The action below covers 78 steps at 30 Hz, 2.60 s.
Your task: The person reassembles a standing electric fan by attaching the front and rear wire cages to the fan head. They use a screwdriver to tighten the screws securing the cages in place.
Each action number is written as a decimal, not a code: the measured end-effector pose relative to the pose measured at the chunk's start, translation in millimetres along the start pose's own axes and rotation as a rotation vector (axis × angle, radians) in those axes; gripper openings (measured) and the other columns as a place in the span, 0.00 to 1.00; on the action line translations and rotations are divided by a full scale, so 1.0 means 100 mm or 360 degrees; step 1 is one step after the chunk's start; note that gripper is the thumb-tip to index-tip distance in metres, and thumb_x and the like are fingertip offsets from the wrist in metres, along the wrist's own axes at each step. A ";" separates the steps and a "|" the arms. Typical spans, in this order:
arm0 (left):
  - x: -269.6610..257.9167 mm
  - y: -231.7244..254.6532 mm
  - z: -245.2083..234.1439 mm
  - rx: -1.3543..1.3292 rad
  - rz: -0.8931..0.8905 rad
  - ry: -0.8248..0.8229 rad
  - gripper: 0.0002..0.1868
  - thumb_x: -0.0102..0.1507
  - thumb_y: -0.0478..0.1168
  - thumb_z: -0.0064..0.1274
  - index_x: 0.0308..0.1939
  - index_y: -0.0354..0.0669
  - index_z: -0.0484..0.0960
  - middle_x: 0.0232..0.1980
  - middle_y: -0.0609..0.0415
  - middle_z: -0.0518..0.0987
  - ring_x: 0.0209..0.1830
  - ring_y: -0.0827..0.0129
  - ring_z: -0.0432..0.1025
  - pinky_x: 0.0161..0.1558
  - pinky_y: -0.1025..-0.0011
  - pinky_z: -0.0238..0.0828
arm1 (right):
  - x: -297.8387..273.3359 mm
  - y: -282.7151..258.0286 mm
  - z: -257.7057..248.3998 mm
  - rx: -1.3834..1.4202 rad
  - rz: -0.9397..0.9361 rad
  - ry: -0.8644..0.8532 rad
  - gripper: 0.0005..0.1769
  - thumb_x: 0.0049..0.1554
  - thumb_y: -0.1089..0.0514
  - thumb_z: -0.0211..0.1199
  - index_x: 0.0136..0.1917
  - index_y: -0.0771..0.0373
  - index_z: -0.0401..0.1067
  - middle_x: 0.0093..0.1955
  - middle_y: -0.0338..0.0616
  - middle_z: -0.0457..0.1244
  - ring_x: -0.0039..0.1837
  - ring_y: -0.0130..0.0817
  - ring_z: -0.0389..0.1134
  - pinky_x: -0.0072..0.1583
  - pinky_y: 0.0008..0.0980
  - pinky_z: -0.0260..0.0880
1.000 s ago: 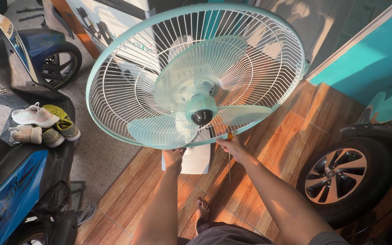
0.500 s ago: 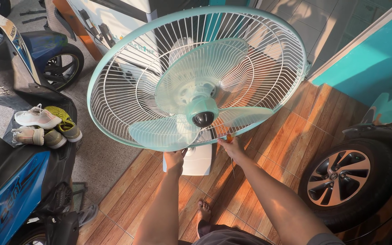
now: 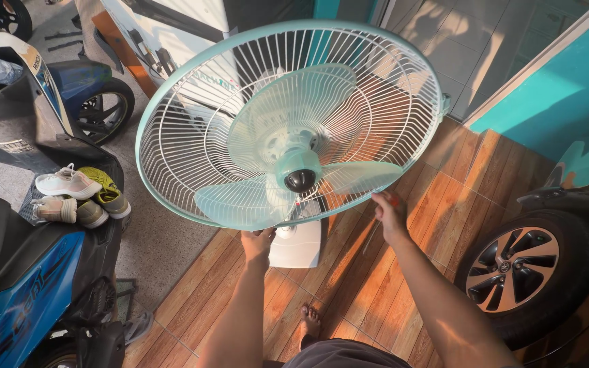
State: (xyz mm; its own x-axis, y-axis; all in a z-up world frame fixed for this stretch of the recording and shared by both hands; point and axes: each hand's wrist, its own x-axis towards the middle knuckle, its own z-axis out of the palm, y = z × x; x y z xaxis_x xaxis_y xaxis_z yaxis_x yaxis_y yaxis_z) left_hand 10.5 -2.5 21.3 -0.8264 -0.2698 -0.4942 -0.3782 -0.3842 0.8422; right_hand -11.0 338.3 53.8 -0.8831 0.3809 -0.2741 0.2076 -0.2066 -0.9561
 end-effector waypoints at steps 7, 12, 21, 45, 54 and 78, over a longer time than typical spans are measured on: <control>-0.11 0.44 -0.61 -0.0059 0.0753 0.0105 0.30 0.61 0.26 0.37 0.69 0.37 0.55 0.65 0.33 0.70 0.64 0.53 0.71 0.62 0.61 0.68 | 0.00 -0.65 -0.15 -0.0203 -0.0396 0.0018 0.22 0.59 0.56 0.65 0.64 0.65 0.71 0.48 0.31 0.67 0.35 0.16 0.53 0.36 0.18 0.55; -0.24 1.01 -0.62 0.0432 0.1314 0.0430 0.23 0.75 0.39 0.35 0.73 0.32 0.58 0.66 0.34 0.71 0.64 0.54 0.69 0.62 0.63 0.66 | 0.01 -0.92 -0.16 -0.0397 -0.0659 -0.0012 0.23 0.66 0.54 0.61 0.71 0.63 0.69 0.43 0.35 0.62 0.37 0.19 0.58 0.39 0.21 0.61; -0.37 1.55 -0.58 0.0862 0.1264 0.0827 0.14 0.74 0.41 0.42 0.59 0.40 0.76 0.45 0.49 0.82 0.42 0.60 0.78 0.42 0.63 0.72 | 0.13 -1.17 -0.09 -0.0580 -0.0812 0.0044 0.17 0.65 0.56 0.61 0.65 0.62 0.76 0.37 0.33 0.63 0.36 0.23 0.58 0.41 0.26 0.61; -0.46 1.60 -0.75 0.1124 0.1203 0.0723 0.10 0.71 0.39 0.46 0.50 0.38 0.79 0.42 0.45 0.81 0.36 0.55 0.77 0.39 0.58 0.72 | 0.22 -0.97 -0.18 -0.1003 -0.1170 0.0369 0.19 0.61 0.47 0.66 0.58 0.63 0.77 0.37 0.41 0.69 0.35 0.31 0.67 0.45 0.33 0.68; -0.41 1.79 -0.89 0.1191 0.1323 0.0645 0.19 0.68 0.35 0.46 0.63 0.38 0.76 0.51 0.42 0.83 0.49 0.54 0.80 0.49 0.61 0.75 | 0.21 -0.83 -0.13 -0.0916 -0.1101 0.0129 0.18 0.59 0.55 0.67 0.59 0.65 0.76 0.45 0.43 0.72 0.44 0.29 0.71 0.49 0.30 0.70; -0.68 2.57 -0.62 0.1142 0.2064 0.0471 0.31 0.62 0.30 0.48 0.71 0.34 0.66 0.63 0.39 0.74 0.62 0.49 0.72 0.61 0.57 0.70 | 0.06 -1.50 0.02 -0.0504 -0.1422 0.0436 0.17 0.59 0.62 0.68 0.62 0.62 0.77 0.53 0.44 0.69 0.49 0.25 0.67 0.50 0.26 0.67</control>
State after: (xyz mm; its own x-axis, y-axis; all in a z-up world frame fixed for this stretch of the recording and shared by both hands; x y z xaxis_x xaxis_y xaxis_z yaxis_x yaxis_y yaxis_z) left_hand -4.8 -137.8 258.1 -0.6597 -0.2699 0.7014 0.3360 0.7289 0.5965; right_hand -48.1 369.4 195.4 -0.6504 0.4831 0.5862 -0.3499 0.4943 -0.7957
